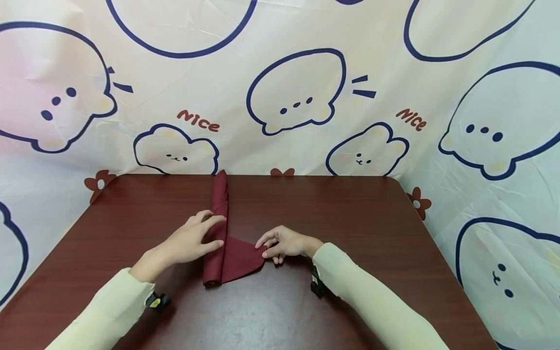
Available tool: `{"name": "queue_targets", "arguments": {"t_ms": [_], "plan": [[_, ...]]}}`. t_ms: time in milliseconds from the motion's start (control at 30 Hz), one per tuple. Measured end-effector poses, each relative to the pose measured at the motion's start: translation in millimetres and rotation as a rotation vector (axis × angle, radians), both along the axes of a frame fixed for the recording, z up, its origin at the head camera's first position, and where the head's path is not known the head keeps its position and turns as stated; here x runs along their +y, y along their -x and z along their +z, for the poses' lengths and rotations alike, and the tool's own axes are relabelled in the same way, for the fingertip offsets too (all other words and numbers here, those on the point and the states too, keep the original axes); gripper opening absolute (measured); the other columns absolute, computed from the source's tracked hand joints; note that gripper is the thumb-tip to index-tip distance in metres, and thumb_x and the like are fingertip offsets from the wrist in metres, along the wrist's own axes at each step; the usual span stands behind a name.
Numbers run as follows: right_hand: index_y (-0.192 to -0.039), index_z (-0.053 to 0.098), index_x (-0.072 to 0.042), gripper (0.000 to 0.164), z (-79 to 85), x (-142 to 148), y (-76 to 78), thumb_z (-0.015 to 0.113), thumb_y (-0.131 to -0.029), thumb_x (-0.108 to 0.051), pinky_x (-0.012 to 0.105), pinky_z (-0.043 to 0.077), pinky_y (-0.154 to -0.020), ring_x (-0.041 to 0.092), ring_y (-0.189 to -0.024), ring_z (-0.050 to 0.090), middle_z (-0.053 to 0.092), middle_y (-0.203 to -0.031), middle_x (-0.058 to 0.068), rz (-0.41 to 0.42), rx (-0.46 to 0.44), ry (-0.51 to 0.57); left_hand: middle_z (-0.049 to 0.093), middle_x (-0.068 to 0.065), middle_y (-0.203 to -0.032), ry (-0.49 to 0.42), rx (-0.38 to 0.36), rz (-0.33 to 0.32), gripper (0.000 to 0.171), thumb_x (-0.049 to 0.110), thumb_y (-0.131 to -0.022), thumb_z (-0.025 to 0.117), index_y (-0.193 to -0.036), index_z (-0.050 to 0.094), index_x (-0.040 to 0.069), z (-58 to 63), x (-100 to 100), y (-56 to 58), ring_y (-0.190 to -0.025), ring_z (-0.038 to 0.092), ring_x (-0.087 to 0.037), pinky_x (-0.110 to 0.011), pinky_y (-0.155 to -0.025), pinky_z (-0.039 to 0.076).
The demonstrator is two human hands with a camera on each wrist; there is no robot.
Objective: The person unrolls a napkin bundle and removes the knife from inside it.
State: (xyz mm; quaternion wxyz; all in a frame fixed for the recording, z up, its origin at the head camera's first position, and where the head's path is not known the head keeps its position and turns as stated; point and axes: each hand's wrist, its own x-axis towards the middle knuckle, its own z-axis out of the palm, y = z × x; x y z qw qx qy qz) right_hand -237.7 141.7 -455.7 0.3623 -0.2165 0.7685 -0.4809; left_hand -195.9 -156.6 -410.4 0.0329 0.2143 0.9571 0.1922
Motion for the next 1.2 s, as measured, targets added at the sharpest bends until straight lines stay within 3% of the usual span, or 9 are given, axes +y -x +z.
{"name": "queue_targets", "arguments": {"t_ms": [167, 367, 833, 1200], "plan": [[-0.119, 0.069, -0.009, 0.028, -0.5, -0.5, 0.6, 0.069, -0.093, -0.001, 0.023, 0.052, -0.051, 0.007, -0.052, 0.059, 0.068, -0.08, 0.002, 0.006, -0.003, 0.003, 0.04, -0.024, -0.153, 0.072, 0.007, -0.025, 0.061, 0.045, -0.092, 0.07, -0.145, 0.055, 0.02, -5.6, 14.4, -0.3, -0.136, 0.043, -0.044, -0.065, -0.105, 0.043], [-0.12, 0.069, -0.008, 0.028, -1.0, -0.6, 0.4, 0.069, -0.093, -0.001, 0.023, 0.052, -0.051, 0.007, -0.052, 0.059, 0.068, -0.079, 0.002, 0.009, -0.009, 0.004, 0.041, -0.022, -0.153, 0.12, 0.02, -0.028, 0.054, 0.046, -0.09, 0.072, -0.136, 0.064, 0.018, -12.3, 14.5, -1.7, -0.137, 0.042, -0.044, -0.062, -0.103, 0.043], [-0.122, 0.068, -0.006, 0.028, 0.8, 0.2, -0.5, 0.068, -0.094, -0.002, 0.022, 0.051, -0.052, 0.007, -0.052, 0.059, 0.065, -0.077, 0.003, 0.005, 0.0, 0.002, 0.043, -0.022, -0.15, 0.006, -0.016, -0.003, 0.057, 0.041, -0.087, 0.076, -0.136, 0.058, 0.019, -15.5, -15.6, -1.9, -0.132, 0.045, -0.045, -0.066, -0.103, 0.042], [-0.123, 0.067, -0.003, 0.03, 2.7, -1.1, -0.7, 0.069, -0.093, -0.002, 0.022, 0.051, -0.052, 0.007, -0.053, 0.059, 0.066, -0.08, 0.002, 0.009, -0.003, 0.003, 0.049, -0.017, -0.143, -0.044, -0.063, -0.003, 0.057, 0.037, -0.088, 0.074, -0.138, 0.054, 0.018, -10.5, -34.6, -4.2, -0.126, 0.048, -0.042, -0.064, -0.098, 0.045]]}}
